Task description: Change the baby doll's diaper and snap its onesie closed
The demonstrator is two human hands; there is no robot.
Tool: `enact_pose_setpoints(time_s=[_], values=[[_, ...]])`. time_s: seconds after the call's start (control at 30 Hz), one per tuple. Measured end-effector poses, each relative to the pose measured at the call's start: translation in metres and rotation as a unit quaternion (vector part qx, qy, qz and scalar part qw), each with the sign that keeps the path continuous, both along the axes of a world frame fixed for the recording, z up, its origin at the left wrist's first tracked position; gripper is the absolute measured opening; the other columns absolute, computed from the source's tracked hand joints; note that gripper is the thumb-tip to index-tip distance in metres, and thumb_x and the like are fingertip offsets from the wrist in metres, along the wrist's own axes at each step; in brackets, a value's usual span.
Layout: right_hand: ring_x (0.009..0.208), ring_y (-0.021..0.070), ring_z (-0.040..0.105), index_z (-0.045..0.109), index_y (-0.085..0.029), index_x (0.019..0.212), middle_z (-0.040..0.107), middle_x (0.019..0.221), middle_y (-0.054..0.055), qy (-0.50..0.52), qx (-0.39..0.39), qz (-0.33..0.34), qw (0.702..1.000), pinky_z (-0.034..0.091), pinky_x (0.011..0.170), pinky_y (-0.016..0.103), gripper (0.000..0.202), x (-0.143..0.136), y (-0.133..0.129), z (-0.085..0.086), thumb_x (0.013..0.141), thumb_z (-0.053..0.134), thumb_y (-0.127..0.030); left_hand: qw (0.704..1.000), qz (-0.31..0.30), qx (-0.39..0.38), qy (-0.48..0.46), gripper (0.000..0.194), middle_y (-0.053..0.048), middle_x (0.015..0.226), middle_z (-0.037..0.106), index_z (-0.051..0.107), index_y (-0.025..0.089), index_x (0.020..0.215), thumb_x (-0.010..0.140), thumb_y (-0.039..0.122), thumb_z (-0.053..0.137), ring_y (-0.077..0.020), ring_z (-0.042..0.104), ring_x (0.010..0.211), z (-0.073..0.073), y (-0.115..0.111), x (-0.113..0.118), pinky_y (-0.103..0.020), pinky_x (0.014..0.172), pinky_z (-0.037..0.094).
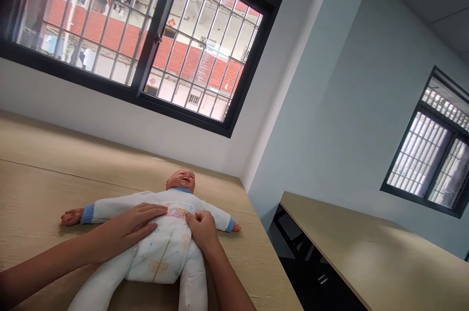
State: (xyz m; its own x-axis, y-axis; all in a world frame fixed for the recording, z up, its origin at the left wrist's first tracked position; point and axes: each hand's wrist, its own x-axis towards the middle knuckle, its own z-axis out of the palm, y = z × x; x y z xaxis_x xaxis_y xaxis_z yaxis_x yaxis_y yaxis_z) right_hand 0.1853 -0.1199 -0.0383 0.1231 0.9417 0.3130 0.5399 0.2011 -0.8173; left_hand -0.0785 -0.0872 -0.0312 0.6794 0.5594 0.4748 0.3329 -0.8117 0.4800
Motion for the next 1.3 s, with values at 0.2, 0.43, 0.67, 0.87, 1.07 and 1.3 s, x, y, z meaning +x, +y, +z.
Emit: enact_pose_setpoints(time_s=[0.2, 0.43, 0.67, 0.87, 1.07, 1.3], values=[[0.057, 0.0121, 0.021, 0.029, -0.025, 0.054, 0.024, 0.057, -0.005, -0.015, 0.002, 0.014, 1.0, 0.017, 0.056, 0.031, 0.047, 0.003, 0.003, -0.005, 0.087, 0.056, -0.044, 0.999, 0.052, 0.009, -0.004, 0.041, -0.008, 0.125, 0.074, 0.073, 0.021, 0.122, 0.106, 0.039, 0.04, -0.0291, 0.065, 0.117, 0.002, 0.003, 0.005, -0.04, 0.105, 0.051], [0.058, 0.0124, 0.024, 0.029, -0.024, 0.055, 0.024, 0.057, -0.005, -0.036, 0.02, 0.008, 0.999, 0.019, 0.057, 0.031, 0.048, 0.005, 0.002, -0.005, 0.086, 0.058, -0.048, 0.998, 0.045, -0.013, -0.034, 0.039, -0.008, 0.119, 0.075, 0.072, 0.021, 0.114, 0.106, 0.04, 0.039, -0.0282, 0.066, 0.112, -0.004, 0.011, 0.006, -0.037, 0.102, 0.05], [0.059, 0.0131, 0.025, 0.03, -0.024, 0.055, 0.026, 0.057, -0.004, -0.054, 0.018, 0.004, 0.998, 0.02, 0.057, 0.031, 0.052, 0.003, -0.001, -0.002, 0.087, 0.061, -0.051, 0.998, 0.047, -0.03, -0.038, 0.037, -0.007, 0.119, 0.075, 0.071, 0.021, 0.117, 0.102, 0.045, 0.047, -0.0266, 0.066, 0.107, 0.001, 0.01, 0.005, -0.034, 0.092, 0.052], [0.059, 0.0137, 0.027, 0.031, -0.024, 0.055, 0.028, 0.056, -0.004, -0.063, 0.019, 0.0, 0.998, 0.021, 0.057, 0.032, 0.051, 0.002, -0.004, 0.001, 0.086, 0.063, -0.049, 0.998, 0.046, -0.027, -0.033, 0.036, -0.007, 0.119, 0.075, 0.07, 0.021, 0.118, 0.101, 0.046, 0.049, -0.0254, 0.066, 0.104, 0.005, 0.007, 0.004, -0.031, 0.088, 0.052], [0.061, 0.0139, 0.027, 0.028, -0.024, 0.057, 0.026, 0.059, -0.004, -0.077, 0.019, -0.004, 0.997, 0.022, 0.058, 0.031, 0.051, 0.003, -0.002, 0.0, 0.087, 0.058, -0.053, 0.998, 0.042, -0.009, -0.035, 0.037, -0.008, 0.116, 0.074, 0.069, 0.02, 0.116, 0.101, 0.047, 0.048, -0.0256, 0.065, 0.101, 0.0, 0.011, 0.004, -0.031, 0.086, 0.053], [0.061, 0.0139, 0.026, 0.027, -0.024, 0.058, 0.025, 0.06, -0.004, -0.067, 0.015, 0.002, 0.998, 0.022, 0.059, 0.031, 0.05, 0.003, -0.003, 0.001, 0.088, 0.057, -0.051, 0.999, 0.041, -0.013, -0.028, 0.035, -0.007, 0.113, 0.073, 0.069, 0.02, 0.114, 0.102, 0.044, 0.047, -0.0249, 0.064, 0.101, 0.004, 0.007, 0.003, -0.031, 0.088, 0.051]])
